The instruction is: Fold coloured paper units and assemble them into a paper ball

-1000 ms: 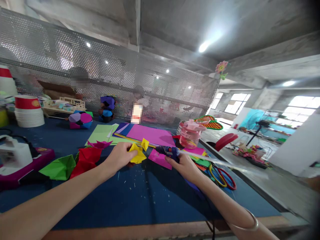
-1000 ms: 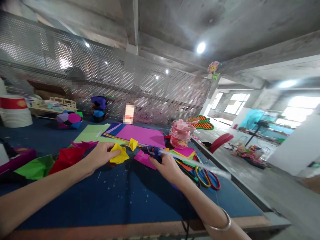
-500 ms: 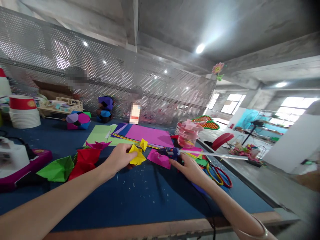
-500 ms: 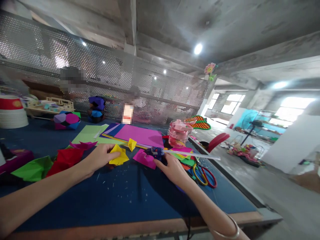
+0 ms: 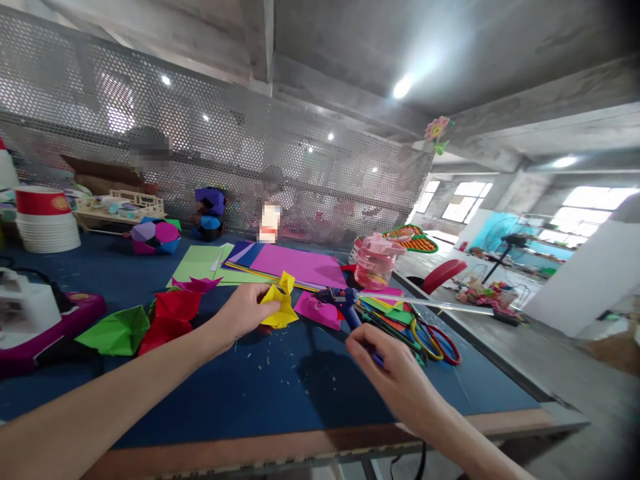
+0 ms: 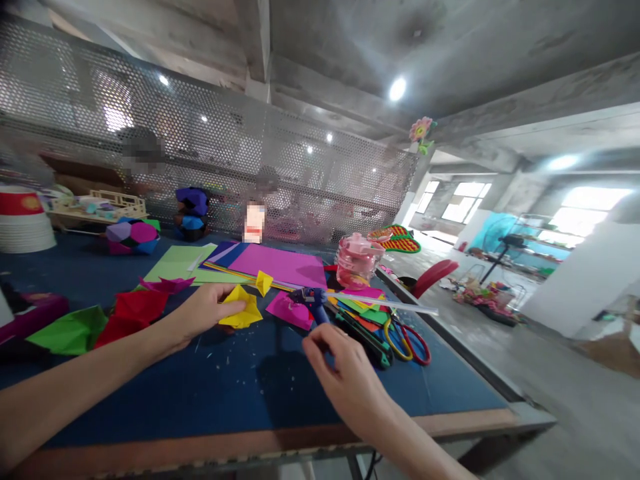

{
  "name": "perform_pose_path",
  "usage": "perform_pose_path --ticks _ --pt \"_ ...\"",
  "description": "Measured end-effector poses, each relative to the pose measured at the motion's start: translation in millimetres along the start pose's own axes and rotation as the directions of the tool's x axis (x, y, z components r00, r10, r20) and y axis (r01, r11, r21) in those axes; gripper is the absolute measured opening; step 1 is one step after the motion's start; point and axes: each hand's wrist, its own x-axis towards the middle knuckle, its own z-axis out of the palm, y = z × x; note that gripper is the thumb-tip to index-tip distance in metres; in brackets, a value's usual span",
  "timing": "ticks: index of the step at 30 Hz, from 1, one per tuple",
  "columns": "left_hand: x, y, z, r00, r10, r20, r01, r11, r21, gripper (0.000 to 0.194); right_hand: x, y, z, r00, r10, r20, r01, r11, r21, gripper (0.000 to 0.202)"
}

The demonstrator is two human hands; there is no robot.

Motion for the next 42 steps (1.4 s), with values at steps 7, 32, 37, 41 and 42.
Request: perform_pose_path --ticks 7,32,37,41,42 --pt "-0.3 2.2 0.6 0.994 0.074 0.086 -0.073 0.997 -0.016 0.021 66.7 -22.9 36.8 0.986 -0.061 0.157 -0.010 0.910 0.414 0.026" --pt "-5.9 -1.6 2.9 0.979 0.195 0.058 -0.198 0.846 0.496 0.012 76.5 -18.5 56.2 0.988 -0.096 0.121 0.046 0.931 0.361 0.018" --pt "-4.9 -5.0 3.1 0.978 0.200 0.062 -0.201 0.808 0.554 0.015 74.4 -18.0 59.7 0.991 -0.119 0.064 0.101 0.969 0.226 0.013" --pt "-3.6 -8.0 3.7 0.965 0.242 0.104 -0.259 0.805 0.533 0.014 73.9 -17.5 59.8 0.990 -0.136 0.048 0.126 0.978 0.166 0.010" --pt "-3.4 -8.4 4.0 0.962 0.249 0.110 -0.270 0.808 0.524 0.014 73.7 -17.5 59.6 0.989 -0.140 0.048 0.130 0.978 0.161 0.010"
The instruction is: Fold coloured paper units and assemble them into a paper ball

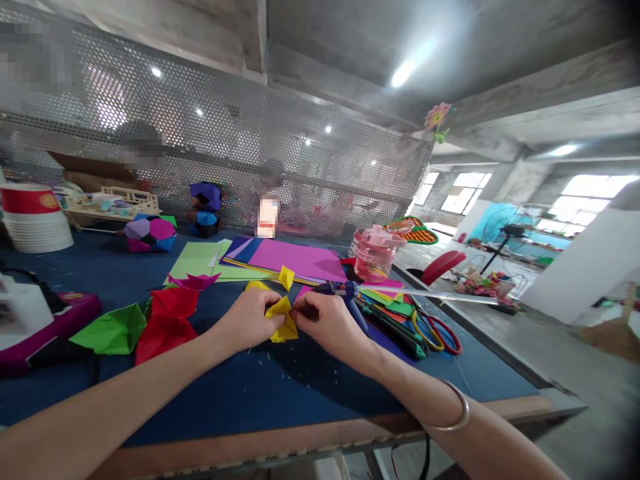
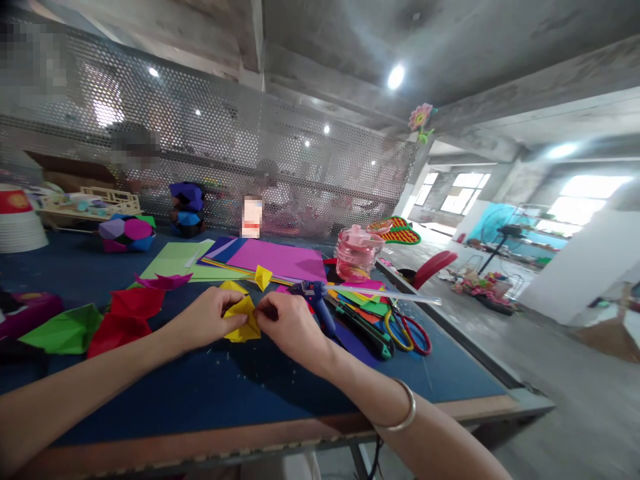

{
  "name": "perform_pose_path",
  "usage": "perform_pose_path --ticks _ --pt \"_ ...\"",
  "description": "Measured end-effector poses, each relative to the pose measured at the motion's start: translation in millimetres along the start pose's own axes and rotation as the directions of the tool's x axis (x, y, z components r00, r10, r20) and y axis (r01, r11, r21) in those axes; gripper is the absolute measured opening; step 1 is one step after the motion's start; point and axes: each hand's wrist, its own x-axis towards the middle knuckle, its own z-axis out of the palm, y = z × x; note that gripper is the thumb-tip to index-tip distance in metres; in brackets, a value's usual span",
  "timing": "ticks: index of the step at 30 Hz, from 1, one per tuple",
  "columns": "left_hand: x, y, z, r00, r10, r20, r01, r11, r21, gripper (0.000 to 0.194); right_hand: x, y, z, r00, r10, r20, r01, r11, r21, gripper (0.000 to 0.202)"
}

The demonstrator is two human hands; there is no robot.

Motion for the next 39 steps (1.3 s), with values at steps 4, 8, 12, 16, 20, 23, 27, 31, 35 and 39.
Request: perform_pose_path --ticks 4,8,12,16,20,23,27,31,35,39 --pt "0.2 -0.5 1.3 1.000 0.010 -0.027 -0.010 1.000 0.003 0.016 -1.3 -0.3 0.1 1.000 -0.003 -0.006 0.003 1.000 -0.010 0.009" --pt "0.5 0.0 1.4 1.000 0.009 -0.028 -0.008 1.000 0.012 0.016 -2.5 2.2 2.1 0.999 -0.026 -0.020 0.026 1.000 0.003 0.009" --pt "1.3 1.9 0.2 0.999 0.008 -0.044 -0.007 0.999 0.042 0.016 -3.1 3.9 3.2 0.999 -0.017 -0.030 0.019 0.997 0.072 0.012" --pt "2.0 2.8 -1.9 0.997 0.007 -0.075 -0.006 1.000 0.017 0.016 -2.6 1.0 1.9 0.999 0.024 -0.032 -0.021 0.996 0.090 0.029" --pt "1.1 4.1 -2.3 0.994 0.029 -0.101 -0.024 0.998 0.051 0.016 -2.0 0.0 2.3 1.000 0.014 0.006 -0.014 0.999 0.050 0.028" --pt "-0.2 5.7 -0.4 0.993 0.037 -0.109 -0.029 0.997 0.072 0.015 -2.5 0.5 3.9 1.000 -0.018 0.008 0.018 0.997 0.073 0.018" --pt "-0.7 5.8 2.5 0.995 0.038 -0.096 -0.040 0.999 -0.015 0.014 -4.1 -1.3 3.2 0.998 -0.057 -0.026 0.058 0.997 0.041 0.016" --pt "0.7 5.7 1.6 0.996 0.059 -0.071 -0.064 0.995 -0.072 0.016 -4.4 -1.8 0.0 0.997 -0.066 -0.037 0.066 0.998 -0.008 0.013" --pt "1.3 7.8 -0.6 0.993 0.092 -0.069 -0.094 0.995 -0.029 0.014 -3.9 1.5 -0.6 0.997 -0.077 -0.032 0.075 0.996 -0.040 0.012" --pt "0.3 10.4 -0.7 0.992 0.075 -0.100 -0.075 0.997 0.003 0.015 -4.7 2.5 1.0 0.994 -0.107 -0.020 0.105 0.993 -0.055 0.012"
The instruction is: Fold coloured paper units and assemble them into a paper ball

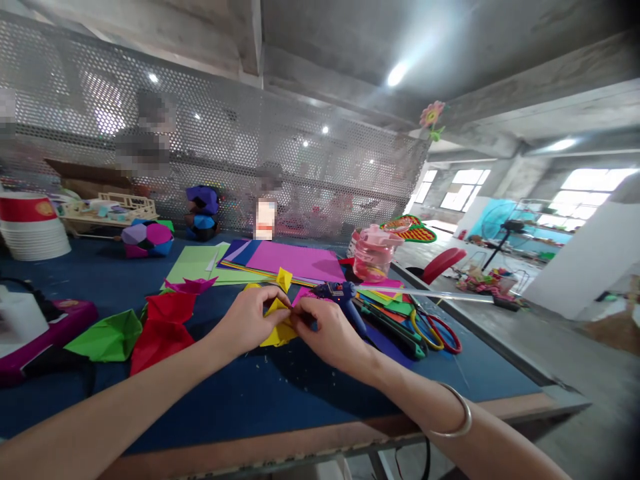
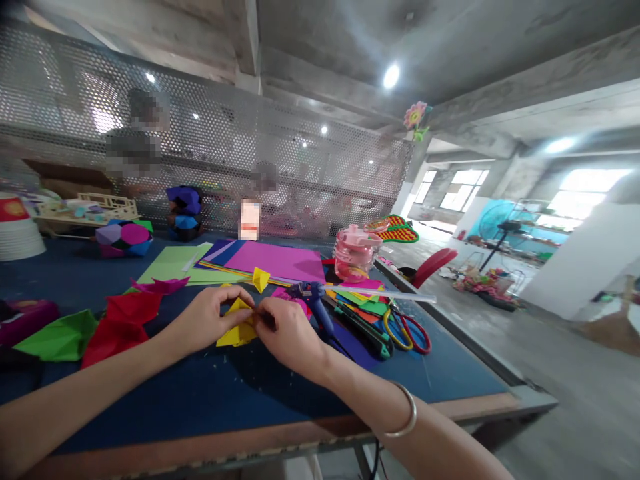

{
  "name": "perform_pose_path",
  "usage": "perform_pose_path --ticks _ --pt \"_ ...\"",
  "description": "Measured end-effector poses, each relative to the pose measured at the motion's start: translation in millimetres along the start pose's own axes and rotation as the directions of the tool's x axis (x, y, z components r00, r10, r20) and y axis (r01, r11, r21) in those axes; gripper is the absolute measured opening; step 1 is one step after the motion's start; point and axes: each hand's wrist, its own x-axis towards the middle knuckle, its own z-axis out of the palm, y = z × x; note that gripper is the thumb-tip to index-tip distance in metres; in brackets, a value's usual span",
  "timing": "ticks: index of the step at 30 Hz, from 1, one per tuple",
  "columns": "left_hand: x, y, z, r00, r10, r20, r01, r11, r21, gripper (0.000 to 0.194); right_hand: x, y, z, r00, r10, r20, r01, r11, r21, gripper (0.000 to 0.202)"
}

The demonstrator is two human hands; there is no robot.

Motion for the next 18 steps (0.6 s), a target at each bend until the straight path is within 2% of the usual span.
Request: perform_pose_path --ticks 5,8,11,15,18 --pt "-2.2 5.5 -1.8 1.000 0.010 -0.021 -0.007 0.992 0.126 0.011 -0.3 -1.0 -0.3 1.000 -0.012 0.006 0.012 0.999 0.048 0.013" --pt "-2.6 8.3 -3.6 0.991 0.027 -0.131 -0.013 0.994 0.107 0.010 0.4 -0.8 -2.2 0.999 0.050 -0.006 -0.049 0.993 0.110 0.024" --pt "-2.5 8.1 -4.0 0.971 0.029 -0.239 -0.020 0.999 0.041 0.011 0.9 -0.2 -2.2 0.990 0.136 0.040 -0.142 0.964 0.225 0.039" --pt "-2.6 4.8 -2.4 0.955 0.002 -0.295 -0.015 0.999 -0.042 0.010 1.9 0.5 2.4 0.964 0.224 0.146 -0.265 0.862 0.432 0.037" --pt "-2.4 2.6 -1.6 0.944 -0.029 -0.330 -0.004 0.995 -0.097 0.008 2.9 -0.6 5.5 0.944 0.242 0.226 -0.329 0.768 0.550 0.036"
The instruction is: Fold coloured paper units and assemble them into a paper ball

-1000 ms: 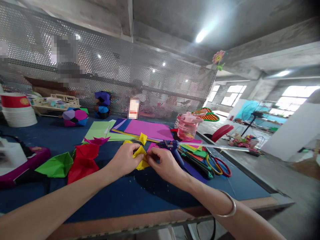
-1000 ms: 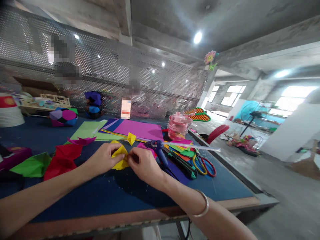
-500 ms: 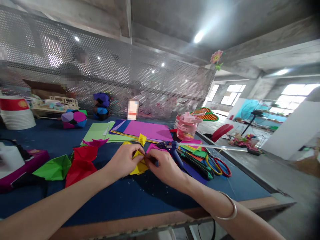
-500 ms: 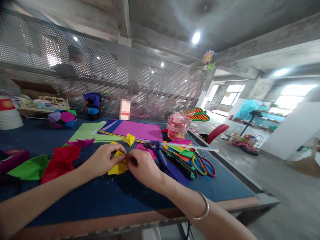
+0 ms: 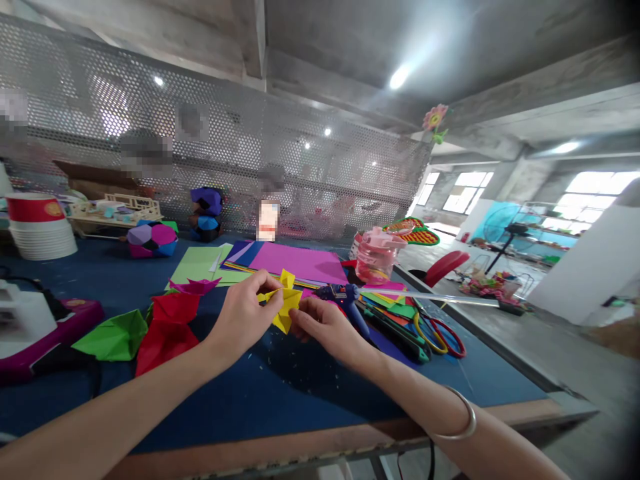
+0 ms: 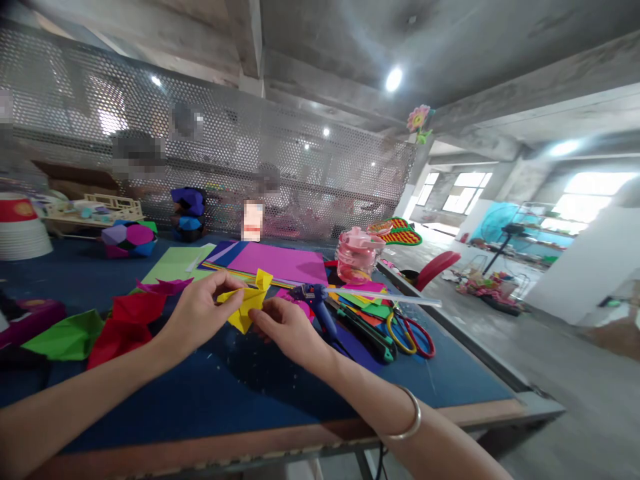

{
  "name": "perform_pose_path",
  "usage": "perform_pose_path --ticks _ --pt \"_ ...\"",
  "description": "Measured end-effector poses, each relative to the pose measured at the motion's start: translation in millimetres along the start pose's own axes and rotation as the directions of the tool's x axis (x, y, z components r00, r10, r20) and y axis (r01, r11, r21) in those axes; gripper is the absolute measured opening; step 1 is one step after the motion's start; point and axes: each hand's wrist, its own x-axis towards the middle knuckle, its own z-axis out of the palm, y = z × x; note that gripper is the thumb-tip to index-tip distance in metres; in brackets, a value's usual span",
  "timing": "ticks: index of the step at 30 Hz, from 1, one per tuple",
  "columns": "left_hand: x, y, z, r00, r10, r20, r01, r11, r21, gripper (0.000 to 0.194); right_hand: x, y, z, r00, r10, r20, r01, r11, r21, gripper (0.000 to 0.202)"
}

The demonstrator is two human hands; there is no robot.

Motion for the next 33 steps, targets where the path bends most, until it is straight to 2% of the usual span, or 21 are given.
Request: perform_pose_path --ticks 4,9,14,18,21,26,29,33 --pt "1.1 -2.6 0.9 1.000 -0.022 0.002 0.022 0.999 -0.037 0.005 0.4 -0.3 1.1 1.000 -0.002 0.011 0.002 1.000 0.011 0.030" --pt "0.7 -4.8 3.2 0.997 0.017 0.070 -0.013 0.999 -0.047 0.016 -1.0 2.1 -2.3 0.992 -0.075 -0.099 0.054 0.978 -0.200 0.019" --pt "-4.8 -1.0 5.5 0.980 0.065 0.186 -0.067 0.998 0.003 0.039 -5.4 -1.8 -5.7 0.956 -0.251 -0.149 0.138 0.839 -0.527 0.012" --pt "-6.1 -2.3 8.2 0.963 0.088 0.256 -0.106 0.993 0.058 0.029 -6.4 -3.4 -8.6 0.943 -0.308 -0.126 0.169 0.769 -0.617 0.010" --pt "-2.3 -8.6 9.9 0.966 0.018 0.259 -0.032 0.998 0.050 0.025 -6.3 -1.5 -9.7 0.938 -0.330 -0.105 0.198 0.760 -0.619 0.012" --pt "2.1 -16.8 12.2 0.945 -0.130 0.301 0.166 0.981 -0.097 0.030 -6.5 0.5 -8.5 0.932 -0.352 -0.090 0.232 0.767 -0.598 0.012" --pt "0.8 -18.1 13.9 0.936 -0.150 0.318 0.201 0.970 -0.134 0.029 -5.9 0.2 -8.0 0.917 -0.387 -0.096 0.262 0.766 -0.587 0.009" --pt "-1.0 -19.2 15.4 0.937 -0.146 0.318 0.186 0.977 -0.101 0.028 -5.9 -2.1 -8.7 0.882 -0.461 -0.096 0.317 0.732 -0.603 0.005"
